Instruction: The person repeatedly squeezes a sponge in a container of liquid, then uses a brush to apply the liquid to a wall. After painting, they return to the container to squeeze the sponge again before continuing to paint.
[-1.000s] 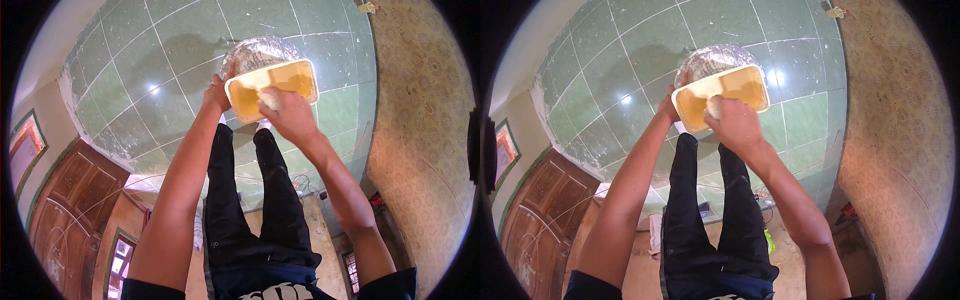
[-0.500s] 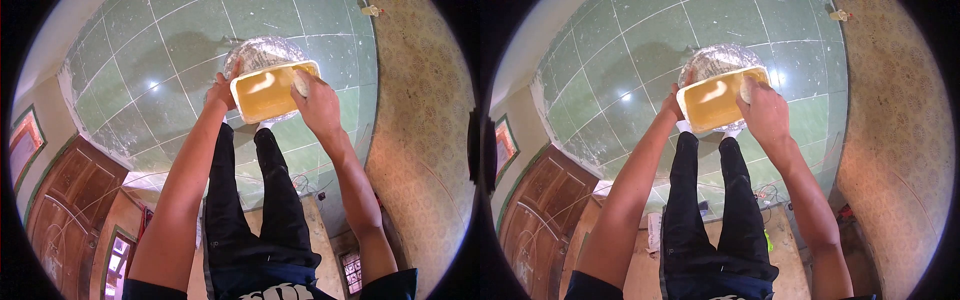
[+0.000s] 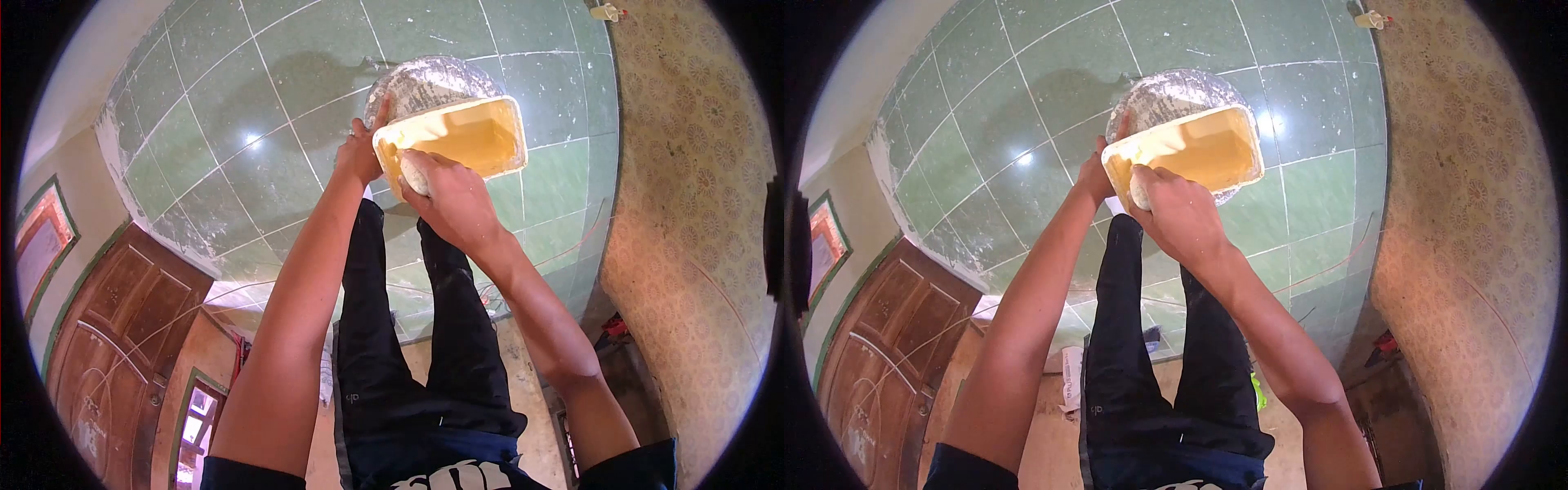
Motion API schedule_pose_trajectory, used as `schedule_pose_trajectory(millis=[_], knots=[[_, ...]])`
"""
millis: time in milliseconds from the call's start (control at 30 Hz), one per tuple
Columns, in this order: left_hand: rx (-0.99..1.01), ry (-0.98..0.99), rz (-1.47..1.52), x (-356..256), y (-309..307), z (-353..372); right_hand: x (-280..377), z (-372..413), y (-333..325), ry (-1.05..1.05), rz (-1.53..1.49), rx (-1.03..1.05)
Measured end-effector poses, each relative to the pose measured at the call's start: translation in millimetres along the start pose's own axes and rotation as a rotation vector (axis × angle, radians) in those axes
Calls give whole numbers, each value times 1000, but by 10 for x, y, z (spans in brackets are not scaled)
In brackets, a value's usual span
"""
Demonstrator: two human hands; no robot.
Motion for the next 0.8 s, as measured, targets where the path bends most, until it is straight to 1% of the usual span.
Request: schedule_pose_trajectory(millis=[33, 100, 333, 400, 500, 533, 633, 767, 800], knots=[[-3, 8, 16, 8, 4, -6, 17, -10, -21, 2, 0, 0], [-8, 18, 33, 8, 4, -13, 13, -27, -56, 214, -37, 181], [19, -17, 13, -16, -2, -61, -161, -14, -212, 235, 27, 151], [31, -29, 12, -29, 1, -60, -234, -28, -319, 247, 83, 94], [63, -57, -43, -69, -65, -8, -350, -2, -486, 246, 81, 54], [82, -72, -39, -87, -88, 3, -344, 0, -559, 288, 120, 75], [99, -85, -31, -105, -105, 0, -392, 8, -653, 322, 210, 109], [93, -72, -35, -92, -95, 2, -371, 44, -740, 251, 263, 91], [92, -75, -33, -75, -77, -16, -341, 58, -770, 226, 240, 54]])
Point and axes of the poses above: each hand's wrist, its own z-axis away from the middle knuckle, its own y-axis out of the palm, x = y × z, the point moved 2 cm from there along -z, towards the middle knuckle, and after that the axes turned 3 degrees about -y, right-handed, at the moved point
